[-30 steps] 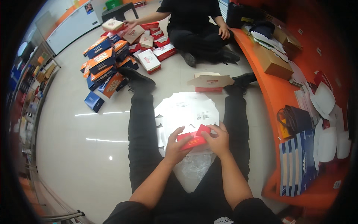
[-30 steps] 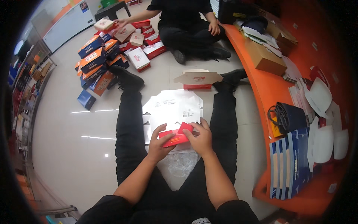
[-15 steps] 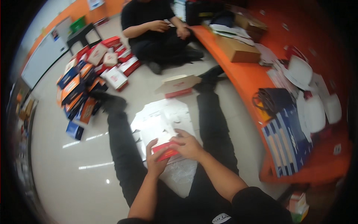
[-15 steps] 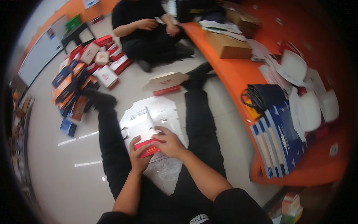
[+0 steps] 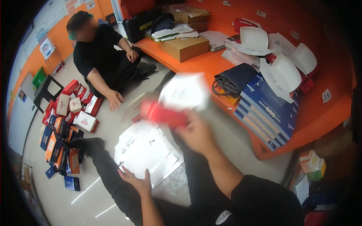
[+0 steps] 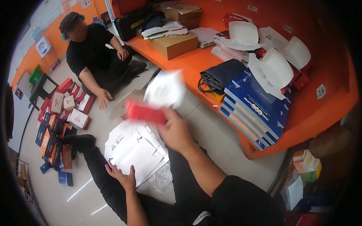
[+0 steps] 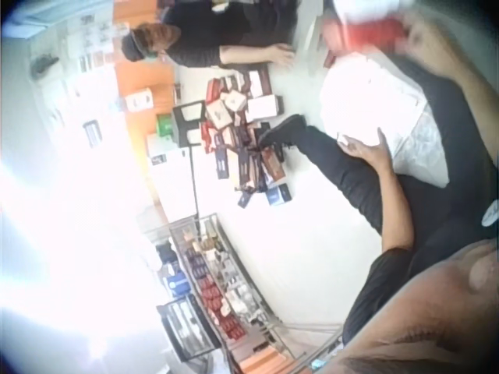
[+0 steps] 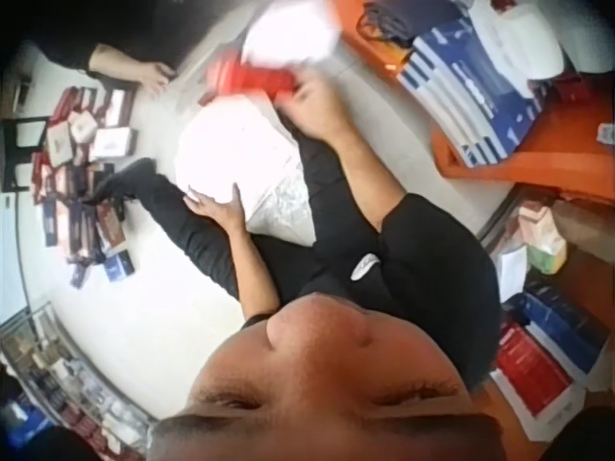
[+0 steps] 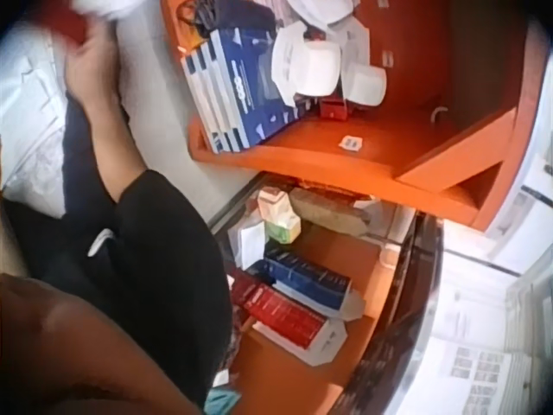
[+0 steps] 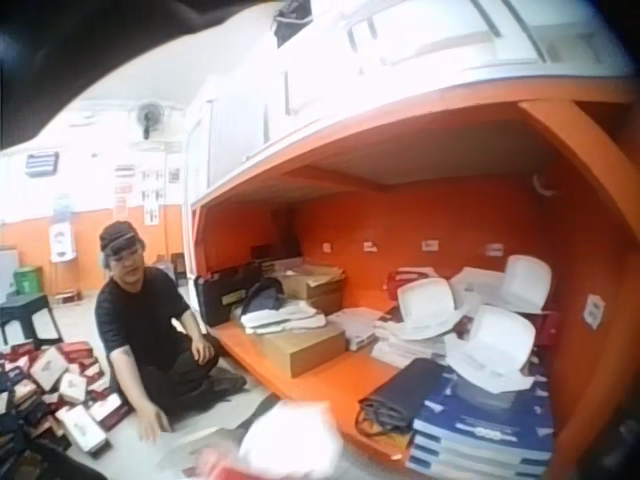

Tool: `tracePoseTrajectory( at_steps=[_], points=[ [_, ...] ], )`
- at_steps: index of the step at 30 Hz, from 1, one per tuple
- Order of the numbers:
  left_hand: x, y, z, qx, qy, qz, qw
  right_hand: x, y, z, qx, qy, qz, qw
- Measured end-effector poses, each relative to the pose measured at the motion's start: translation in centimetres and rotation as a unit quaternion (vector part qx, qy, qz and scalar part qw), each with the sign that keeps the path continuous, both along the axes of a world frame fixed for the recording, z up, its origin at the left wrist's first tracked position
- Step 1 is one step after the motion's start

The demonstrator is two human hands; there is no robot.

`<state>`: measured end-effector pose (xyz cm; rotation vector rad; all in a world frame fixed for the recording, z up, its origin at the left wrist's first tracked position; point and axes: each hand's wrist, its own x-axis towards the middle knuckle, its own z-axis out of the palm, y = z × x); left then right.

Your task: The person folds flat cardboard blanks into food boxes by hand while sitting on the floor.

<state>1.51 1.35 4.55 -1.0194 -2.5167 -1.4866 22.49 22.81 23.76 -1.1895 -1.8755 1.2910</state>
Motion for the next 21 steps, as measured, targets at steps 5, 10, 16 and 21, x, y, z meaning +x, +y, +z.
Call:
tracePoseTrajectory(
  at_steps=[5,10,16,21],
  points=[
    [-1.7,-0.5,-3.9,-0.246,-0.035,0.068,0.966,2.3,2.1,1.2,0.302,0.319,-0.201,0.875],
    [-0.7,1.3,-3.7,-0.378,-0.243,0.154,0.88,-3.8,1.7,-10.2,0.172,0.076,-0.011,0.982],
    [-0.8,1.1,-3.9,-0.331,-0.223,0.155,0.904,-9.7,-3.0,-22.7,0.121,-0.367,0.081,0.919],
    [0.2,1.2,-2.5,-0.283,-0.206,0.18,0.919,-11.2,-3.2,-23.2,0.051,-0.402,0.085,0.91]
  ],
)
